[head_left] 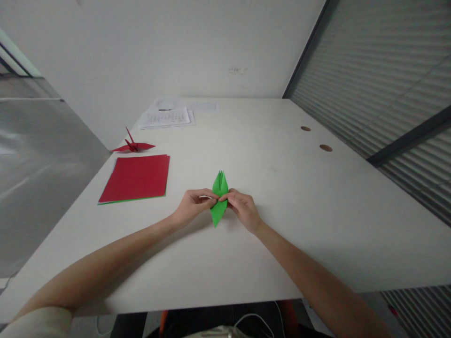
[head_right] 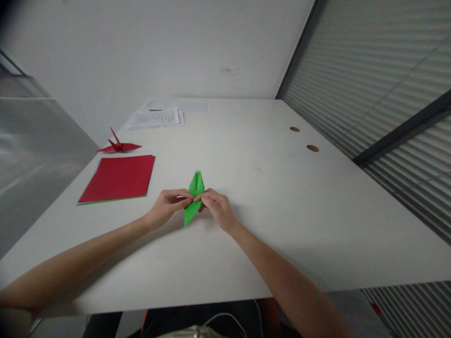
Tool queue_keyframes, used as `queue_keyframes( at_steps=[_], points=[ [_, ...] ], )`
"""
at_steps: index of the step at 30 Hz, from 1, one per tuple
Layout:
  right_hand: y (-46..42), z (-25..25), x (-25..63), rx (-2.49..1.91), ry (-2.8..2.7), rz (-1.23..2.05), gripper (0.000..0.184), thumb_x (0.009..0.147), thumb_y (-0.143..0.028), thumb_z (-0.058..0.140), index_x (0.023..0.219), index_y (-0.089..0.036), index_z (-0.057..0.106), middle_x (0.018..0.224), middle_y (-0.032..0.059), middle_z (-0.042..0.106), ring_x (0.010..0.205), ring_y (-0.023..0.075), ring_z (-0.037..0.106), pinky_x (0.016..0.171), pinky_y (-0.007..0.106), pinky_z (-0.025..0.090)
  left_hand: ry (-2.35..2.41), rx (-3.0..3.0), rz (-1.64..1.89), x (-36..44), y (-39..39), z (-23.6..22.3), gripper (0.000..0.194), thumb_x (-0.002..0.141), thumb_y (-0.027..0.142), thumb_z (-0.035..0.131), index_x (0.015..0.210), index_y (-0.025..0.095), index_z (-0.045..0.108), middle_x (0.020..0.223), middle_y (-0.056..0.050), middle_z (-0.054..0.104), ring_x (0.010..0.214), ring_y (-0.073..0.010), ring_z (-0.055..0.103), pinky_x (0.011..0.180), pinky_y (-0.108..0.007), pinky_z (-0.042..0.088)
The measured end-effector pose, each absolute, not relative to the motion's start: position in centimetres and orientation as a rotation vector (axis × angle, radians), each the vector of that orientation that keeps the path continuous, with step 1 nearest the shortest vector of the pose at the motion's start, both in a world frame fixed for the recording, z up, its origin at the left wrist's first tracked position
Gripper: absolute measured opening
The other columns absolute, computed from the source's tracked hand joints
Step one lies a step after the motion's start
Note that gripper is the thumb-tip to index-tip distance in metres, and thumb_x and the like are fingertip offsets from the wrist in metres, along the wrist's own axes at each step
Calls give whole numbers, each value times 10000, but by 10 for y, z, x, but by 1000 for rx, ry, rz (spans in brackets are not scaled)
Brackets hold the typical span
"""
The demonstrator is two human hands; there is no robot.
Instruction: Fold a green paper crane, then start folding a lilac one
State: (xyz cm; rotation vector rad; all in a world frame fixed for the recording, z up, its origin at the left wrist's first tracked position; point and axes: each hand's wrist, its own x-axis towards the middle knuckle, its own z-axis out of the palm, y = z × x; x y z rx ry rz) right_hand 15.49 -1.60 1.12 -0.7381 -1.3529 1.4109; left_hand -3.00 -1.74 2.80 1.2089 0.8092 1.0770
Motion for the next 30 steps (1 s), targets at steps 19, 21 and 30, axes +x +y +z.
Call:
queue_keyframes(
  at_steps=[19, 21, 30],
  points=[
    [-14, 4, 150, -910, -1284, 1343, 468, 735, -382, 735, 1147, -227, 574, 746, -25, 592, 662, 118, 592, 606, 253, 509, 989, 1135, 981, -27, -15, 31, 343, 634, 386, 834, 797, 109, 714, 750, -58, 718, 664, -147, 645, 679, -280, 521],
    [-14, 3, 149, -922, -1271, 1348, 467, 717, -394, 747, 1122, -219, 593, 745, -19, 604, 667, 119, 597, 601, 248, 513, 1008, 1169, 1009, -27, -15, 29, 331, 633, 384, 832, 784, 114, 714, 726, -50, 712, 639, -143, 633, 654, -276, 513],
    [-13, 9, 152, -1027, -1313, 1442, 327, 645, -459, 793, 717, -170, 657, 651, 7, 660, 561, 115, 587, 534, 254, 503, 976, 1261, 1055, -28, -13, 23, 266, 671, 351, 811, 768, 129, 700, 742, -48, 712, 651, -153, 645, 636, -270, 515]
  ],
)
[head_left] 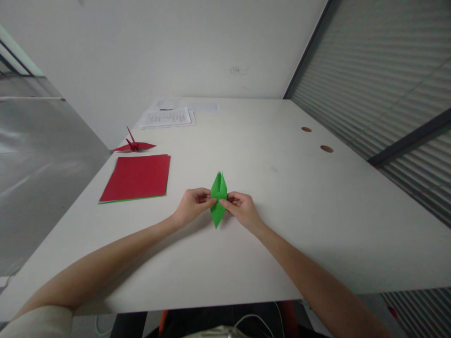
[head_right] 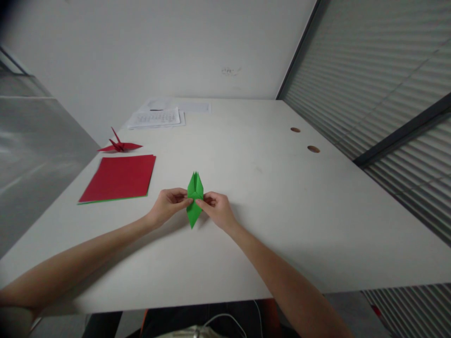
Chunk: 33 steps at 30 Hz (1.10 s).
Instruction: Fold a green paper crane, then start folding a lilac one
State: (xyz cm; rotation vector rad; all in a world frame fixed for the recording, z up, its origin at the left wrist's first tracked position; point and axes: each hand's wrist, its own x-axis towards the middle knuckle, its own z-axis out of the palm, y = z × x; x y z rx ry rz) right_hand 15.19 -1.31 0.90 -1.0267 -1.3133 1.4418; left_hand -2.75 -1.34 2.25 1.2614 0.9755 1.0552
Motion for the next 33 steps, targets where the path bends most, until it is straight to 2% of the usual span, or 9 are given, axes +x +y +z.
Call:
queue_keyframes(
  at_steps=[5, 13, 17, 21, 25, 28, 30, 33],
  points=[
    [-14, 9, 152, -1029, -1304, 1440, 358, 619, -492, 803, 696, -177, 652, 605, -13, 638, 530, 112, 565, 526, 259, 500, 915, 1250, 1003, -27, -14, 24, 273, 694, 335, 801, 857, 129, 727, 815, -60, 732, 724, -164, 665, 715, -285, 522],
    [-16, 9, 150, -1039, -1328, 1399, 372, 630, -487, 799, 632, -187, 580, 568, -29, 564, 527, 109, 524, 516, 252, 464, 898, 1165, 998, -28, -14, 26, 292, 653, 337, 835, 782, 106, 712, 704, -40, 706, 607, -120, 611, 626, -251, 489],
    [-18, 11, 150, -1024, -1359, 1355, 372, 676, -510, 758, 644, -192, 568, 571, -20, 551, 527, 109, 497, 479, 239, 425, 878, 1120, 1053, -28, -15, 28, 371, 637, 269, 853, 877, 141, 600, 598, 41, 631, 534, -71, 564, 561, -184, 449],
    [-19, 10, 149, -1044, -1379, 1298, 353, 700, -480, 731, 625, -197, 533, 564, -24, 536, 526, 109, 491, 486, 242, 417, 869, 1111, 1071, -28, -16, 23, 439, 658, 286, 841, 881, 191, 474, 645, 51, 627, 561, -84, 598, 571, -187, 465],
    [-18, 8, 149, -1125, -1424, 1104, 318, 705, -426, 718, 604, -197, 522, 544, -37, 505, 509, 97, 446, 468, 230, 363, 1057, 1438, 1170, -29, -17, 17, 271, 653, 272, 829, 812, 176, 631, 912, -36, 622, 833, -149, 638, 738, -278, 527],
    [-18, 9, 150, -1137, -1456, 1009, 278, 737, -396, 704, 637, -196, 539, 561, -36, 513, 523, 104, 460, 490, 238, 377, 1100, 1642, 1160, -28, -20, 18, 168, 754, 301, 751, 888, 199, 739, 1009, -84, 639, 926, -191, 627, 781, -306, 523],
    [-20, 12, 151, -1075, -1513, 973, 223, 777, -384, 686, 711, -196, 586, 632, -16, 562, 580, 122, 512, 546, 254, 425, 1016, 1637, 1094, -27, -21, 22, 218, 827, 356, 681, 952, 189, 747, 994, -96, 686, 913, -207, 643, 789, -320, 528],
    [-24, 19, 151, -932, -1645, 904, 137, 848, -342, 633, 855, -207, 656, 779, 22, 604, 719, 154, 570, 664, 290, 477, 933, 1508, 1043, -26, -22, 26, 320, 839, 430, 663, 965, 146, 738, 949, -92, 730, 907, -227, 660, 824, -333, 529]
  ],
)
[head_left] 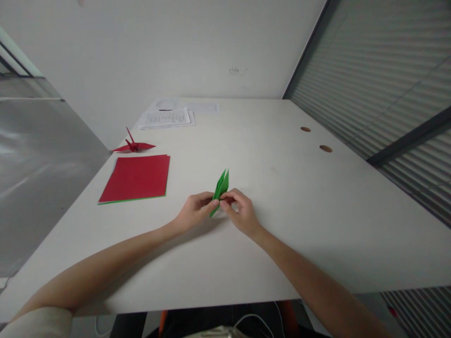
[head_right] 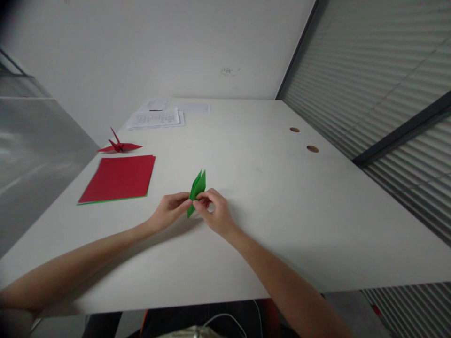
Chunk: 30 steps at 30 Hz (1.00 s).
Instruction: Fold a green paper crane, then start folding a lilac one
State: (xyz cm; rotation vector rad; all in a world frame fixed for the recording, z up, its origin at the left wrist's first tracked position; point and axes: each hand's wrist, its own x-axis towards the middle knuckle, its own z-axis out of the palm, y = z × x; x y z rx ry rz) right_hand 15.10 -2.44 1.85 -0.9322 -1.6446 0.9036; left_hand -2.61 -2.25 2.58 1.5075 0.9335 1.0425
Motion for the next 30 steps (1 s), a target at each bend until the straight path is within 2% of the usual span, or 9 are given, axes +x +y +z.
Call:
queue_keyframes(
  at_steps=[3, 6, 8, 11, 15, 23, 30],
  points=[
    [-26, 20, 151, -870, -1702, 880, 145, 890, -313, 586, 944, -230, 692, 844, 40, 592, 796, 166, 573, 720, 308, 491, 919, 1297, 1087, -27, -21, 26, 374, 768, 415, 741, 992, 118, 705, 895, -85, 739, 849, -217, 678, 786, -320, 535],
    [-23, 15, 150, -896, -1556, 945, 184, 857, -331, 635, 1014, -249, 684, 886, 34, 566, 812, 155, 571, 723, 292, 506, 908, 1122, 1130, -26, -20, 25, 628, 725, 333, 791, 1265, 135, 538, 809, -51, 733, 727, -173, 683, 696, -280, 533],
    [-20, 12, 149, -915, -1408, 1024, 280, 805, -342, 691, 1067, -251, 655, 861, 15, 557, 787, 142, 572, 716, 280, 513, 894, 1088, 1124, -26, -21, 26, 722, 738, 302, 783, 1348, 166, 422, 769, -24, 720, 694, -156, 683, 668, -257, 531],
    [-17, 10, 149, -916, -1277, 1142, 378, 755, -353, 731, 1101, -246, 623, 803, -8, 566, 745, 132, 577, 703, 274, 521, 874, 1116, 1116, -24, -24, 27, 626, 740, 289, 777, 1273, 193, 462, 889, -45, 718, 743, -156, 697, 674, -247, 549],
    [-18, 13, 149, -902, -1254, 1186, 363, 740, -360, 745, 1068, -240, 645, 837, 3, 582, 754, 130, 579, 709, 272, 528, 870, 1148, 1115, -24, -25, 28, 553, 753, 282, 762, 1235, 201, 504, 1076, -86, 689, 766, -155, 705, 676, -253, 569],
    [-15, 10, 152, -957, -1250, 1181, 368, 719, -375, 760, 1040, -223, 662, 859, 14, 588, 757, 130, 580, 702, 274, 530, 839, 1092, 1112, -25, -24, 30, 576, 731, 245, 780, 1247, 195, 531, 1040, -73, 693, 794, -149, 689, 694, -252, 570],
    [-15, 8, 153, -963, -1438, 935, 259, 795, -278, 693, 1052, -252, 677, 944, 27, 552, 767, 120, 590, 671, 254, 533, 841, 1018, 1118, -24, -24, 29, 542, 683, 242, 818, 1140, 200, 528, 962, -41, 686, 723, -131, 674, 653, -247, 559]
  ],
)
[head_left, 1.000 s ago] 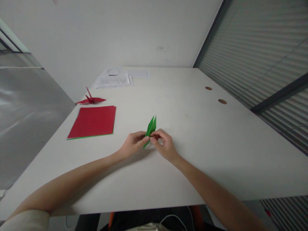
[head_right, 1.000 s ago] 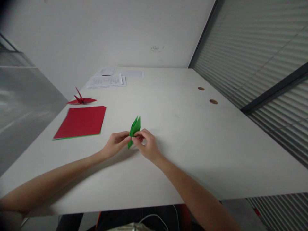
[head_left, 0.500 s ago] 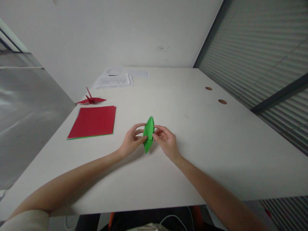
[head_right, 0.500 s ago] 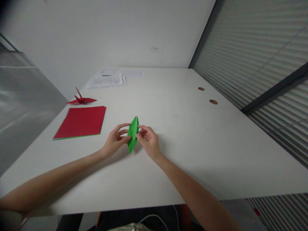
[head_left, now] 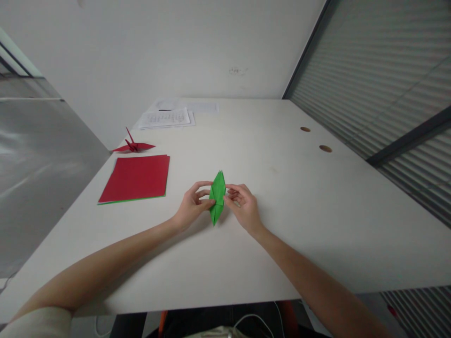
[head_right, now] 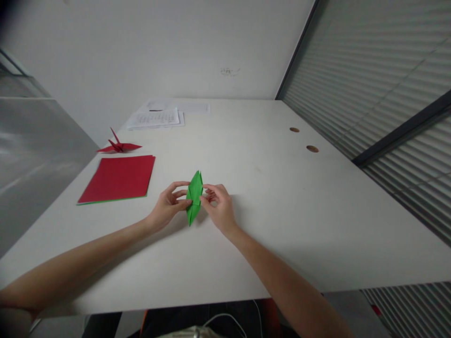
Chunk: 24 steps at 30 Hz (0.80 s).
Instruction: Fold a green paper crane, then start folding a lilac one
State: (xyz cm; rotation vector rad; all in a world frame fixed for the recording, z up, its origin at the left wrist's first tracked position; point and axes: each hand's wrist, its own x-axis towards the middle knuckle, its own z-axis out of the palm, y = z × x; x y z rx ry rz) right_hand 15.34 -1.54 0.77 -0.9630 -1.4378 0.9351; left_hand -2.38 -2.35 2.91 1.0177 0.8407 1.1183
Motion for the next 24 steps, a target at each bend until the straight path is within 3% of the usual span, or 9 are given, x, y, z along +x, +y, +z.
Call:
queue_keyframes(
  at_steps=[5, 10, 18, 24],
  points=[
    [-17, 8, 153, -944, -1504, 880, 238, 817, -253, 662, 1054, -264, 685, 977, 26, 532, 716, 98, 585, 627, 249, 527, 889, 1006, 1094, -24, -23, 27, 439, 650, 270, 839, 935, 185, 515, 880, -1, 662, 682, -121, 659, 619, -246, 562],
    [-15, 9, 152, -889, -1431, 1008, 231, 794, -316, 693, 1016, -258, 677, 1000, 31, 546, 731, 107, 590, 627, 253, 529, 853, 998, 1040, -25, -21, 28, 440, 662, 286, 840, 1000, 156, 591, 907, -35, 673, 729, -126, 662, 640, -230, 555],
    [-11, 3, 153, -946, -1392, 1217, 293, 687, -371, 784, 907, -219, 663, 1010, 34, 563, 745, 120, 596, 619, 256, 524, 768, 996, 1060, -26, -21, 25, 346, 668, 245, 843, 879, 146, 587, 913, -20, 667, 715, -108, 659, 646, -223, 560],
    [-14, 6, 152, -871, -1354, 1228, 199, 708, -354, 774, 844, -232, 694, 984, 28, 565, 822, 137, 599, 697, 279, 528, 765, 1053, 1044, -27, -19, 24, 312, 668, 239, 839, 914, 138, 675, 942, -48, 709, 755, -142, 690, 719, -271, 581]
  ],
)
